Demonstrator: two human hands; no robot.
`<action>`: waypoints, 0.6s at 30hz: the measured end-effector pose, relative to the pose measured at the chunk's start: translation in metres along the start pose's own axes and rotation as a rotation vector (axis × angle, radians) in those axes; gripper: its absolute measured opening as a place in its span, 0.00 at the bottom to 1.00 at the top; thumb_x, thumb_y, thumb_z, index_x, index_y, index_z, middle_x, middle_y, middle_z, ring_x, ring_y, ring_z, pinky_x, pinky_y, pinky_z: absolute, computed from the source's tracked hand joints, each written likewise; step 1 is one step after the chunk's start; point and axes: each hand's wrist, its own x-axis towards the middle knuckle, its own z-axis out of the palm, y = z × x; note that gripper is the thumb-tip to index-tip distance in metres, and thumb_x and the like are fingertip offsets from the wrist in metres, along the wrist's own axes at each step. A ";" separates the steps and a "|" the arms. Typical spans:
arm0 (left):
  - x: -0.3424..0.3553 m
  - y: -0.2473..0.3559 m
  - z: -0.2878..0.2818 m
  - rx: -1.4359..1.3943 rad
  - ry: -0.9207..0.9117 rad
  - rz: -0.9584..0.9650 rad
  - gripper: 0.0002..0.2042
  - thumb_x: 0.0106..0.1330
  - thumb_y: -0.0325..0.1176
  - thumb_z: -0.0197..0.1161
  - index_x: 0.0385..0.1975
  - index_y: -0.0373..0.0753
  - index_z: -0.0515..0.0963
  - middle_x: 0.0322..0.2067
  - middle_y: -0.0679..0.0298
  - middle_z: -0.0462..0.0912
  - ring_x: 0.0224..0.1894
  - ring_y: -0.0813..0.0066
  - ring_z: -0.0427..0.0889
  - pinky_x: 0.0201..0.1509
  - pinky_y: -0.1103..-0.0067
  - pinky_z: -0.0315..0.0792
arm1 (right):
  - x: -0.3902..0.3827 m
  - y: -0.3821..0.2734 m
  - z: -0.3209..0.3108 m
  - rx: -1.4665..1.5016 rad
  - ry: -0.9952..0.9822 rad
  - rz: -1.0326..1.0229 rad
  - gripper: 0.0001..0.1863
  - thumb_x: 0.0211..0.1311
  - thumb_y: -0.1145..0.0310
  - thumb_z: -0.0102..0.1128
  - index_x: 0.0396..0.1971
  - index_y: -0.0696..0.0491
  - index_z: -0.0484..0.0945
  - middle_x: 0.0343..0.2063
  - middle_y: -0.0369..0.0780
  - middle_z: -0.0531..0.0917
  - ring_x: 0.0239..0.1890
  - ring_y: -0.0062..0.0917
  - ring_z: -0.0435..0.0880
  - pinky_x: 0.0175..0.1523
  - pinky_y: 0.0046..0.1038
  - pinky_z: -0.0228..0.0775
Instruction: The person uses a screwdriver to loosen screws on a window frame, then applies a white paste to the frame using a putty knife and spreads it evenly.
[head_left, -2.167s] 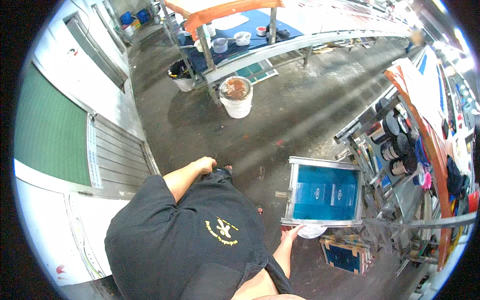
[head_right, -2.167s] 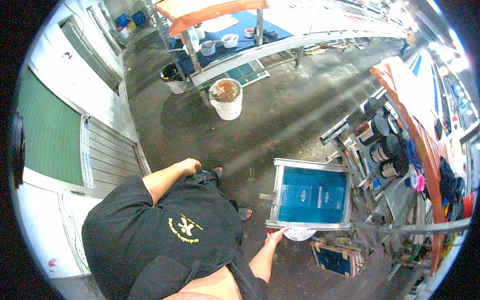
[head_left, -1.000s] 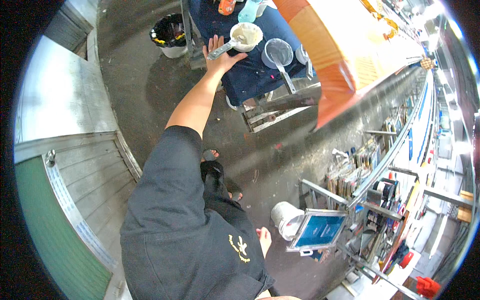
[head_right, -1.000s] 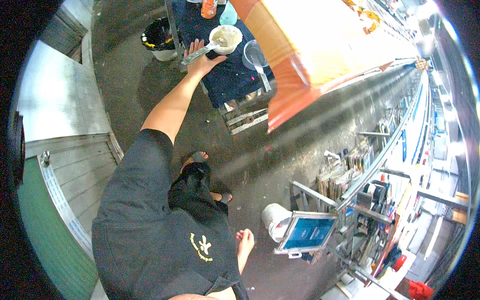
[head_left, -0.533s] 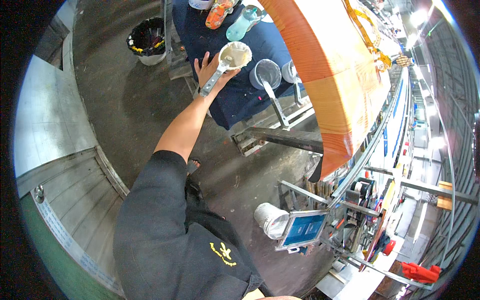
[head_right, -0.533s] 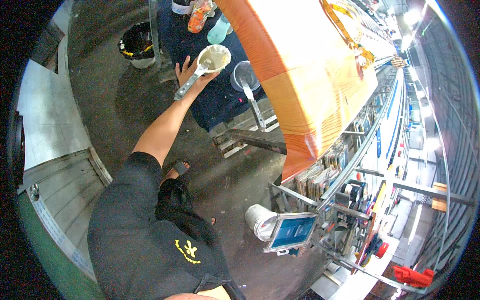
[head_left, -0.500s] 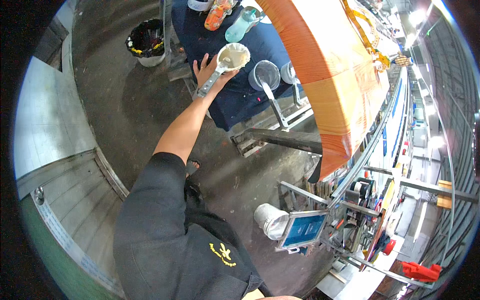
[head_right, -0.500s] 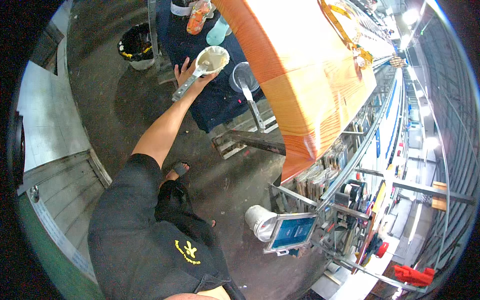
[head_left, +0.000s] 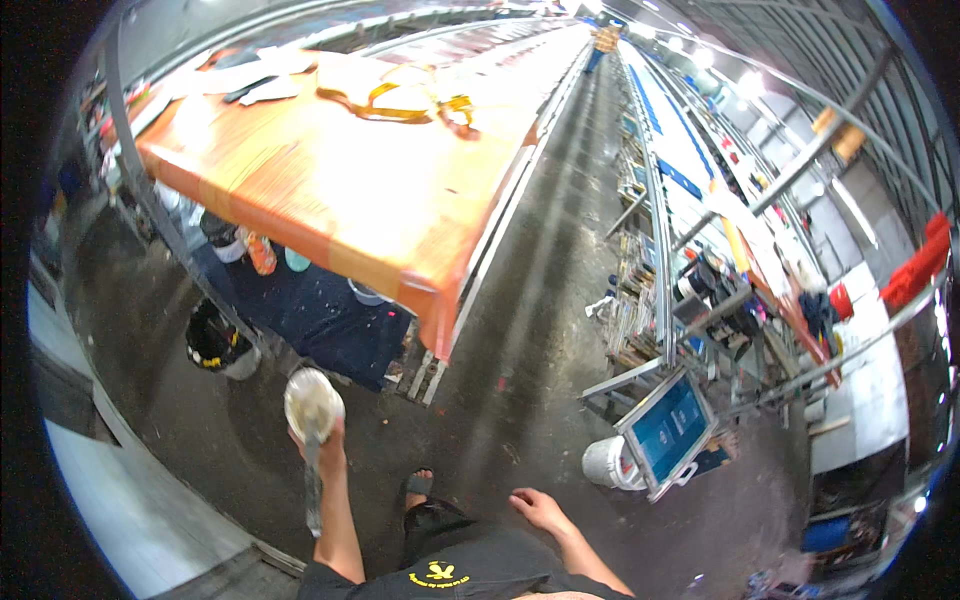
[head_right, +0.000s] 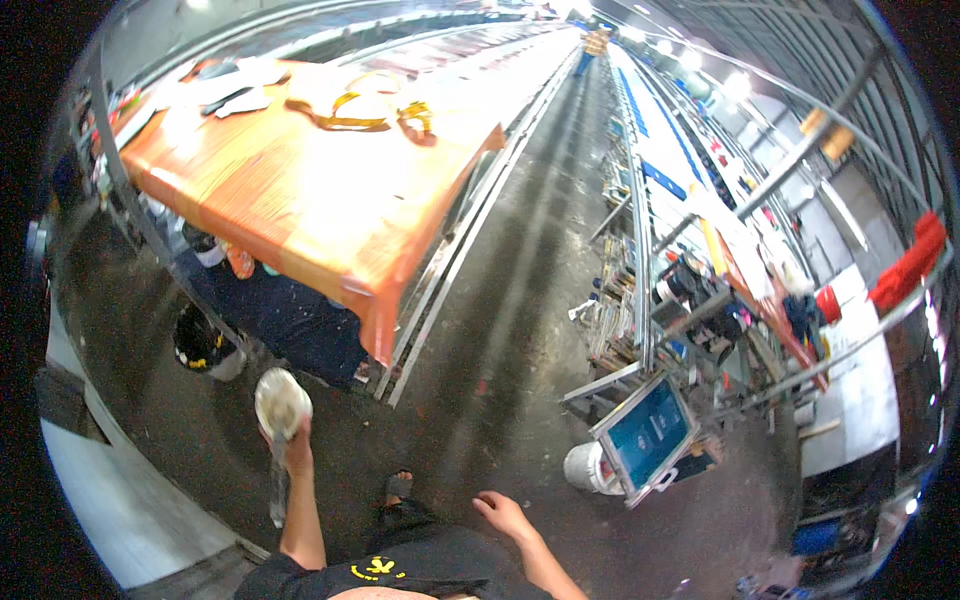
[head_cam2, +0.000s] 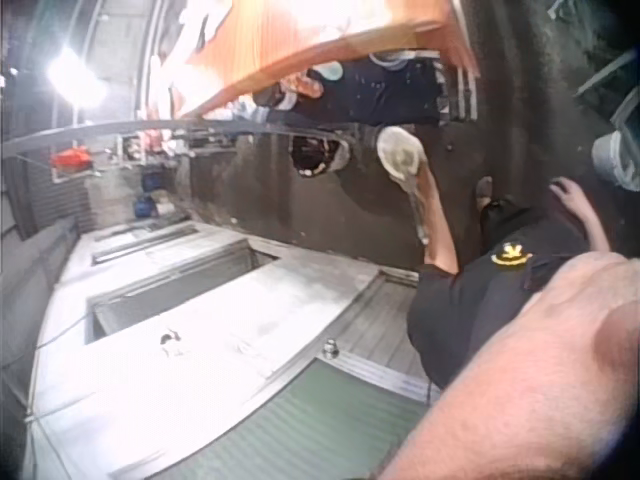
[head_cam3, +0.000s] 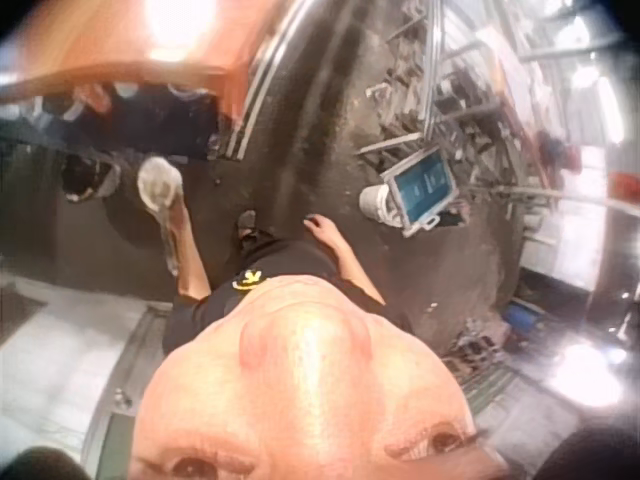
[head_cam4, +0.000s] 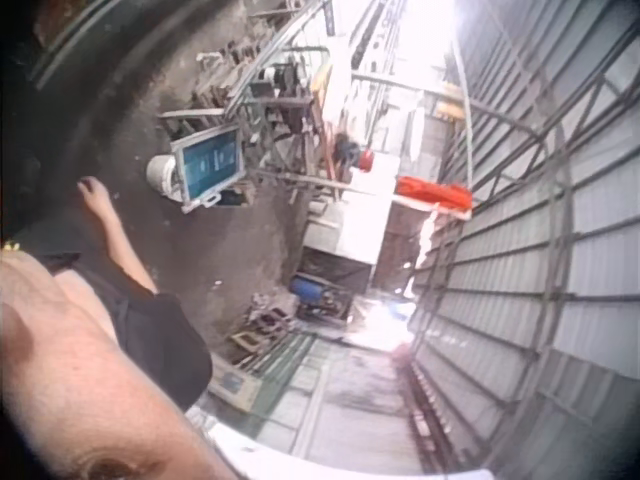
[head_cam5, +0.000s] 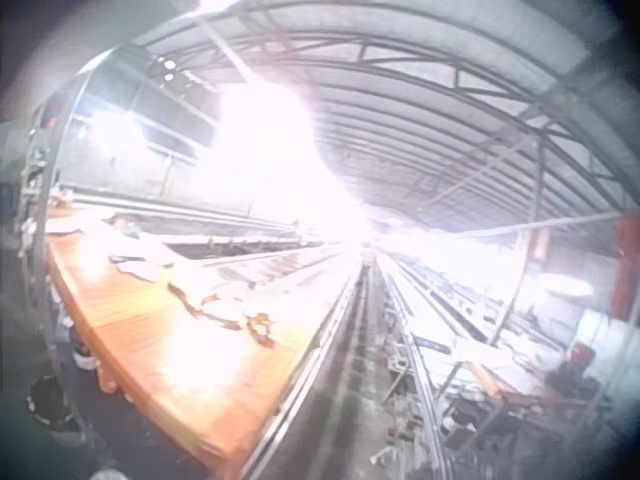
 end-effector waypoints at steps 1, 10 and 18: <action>-0.023 0.007 -0.005 -0.006 -0.073 0.026 0.41 0.53 0.45 0.81 0.63 0.34 0.66 0.58 0.54 0.74 0.57 0.63 0.77 0.60 0.68 0.73 | -0.001 -0.026 -0.007 0.043 -0.048 -0.068 0.25 0.71 0.52 0.61 0.54 0.58 0.80 0.39 0.40 0.88 0.42 0.24 0.86 0.49 0.28 0.76; -0.193 0.154 0.083 -0.243 -0.745 0.009 0.33 0.51 0.37 0.80 0.57 0.36 0.72 0.50 0.59 0.80 0.52 0.66 0.81 0.57 0.69 0.75 | -0.085 -0.104 -0.041 0.719 -0.934 0.071 0.36 0.75 0.37 0.43 0.56 0.59 0.73 0.41 0.44 0.84 0.39 0.26 0.86 0.46 0.30 0.81; -0.365 0.165 0.168 0.003 -0.494 0.633 0.40 0.48 0.41 0.83 0.59 0.36 0.67 0.51 0.55 0.79 0.53 0.60 0.82 0.58 0.66 0.75 | -0.151 0.018 -0.082 1.512 -0.687 -0.042 0.12 0.74 0.59 0.59 0.42 0.53 0.76 0.30 0.39 0.86 0.31 0.27 0.88 0.37 0.31 0.82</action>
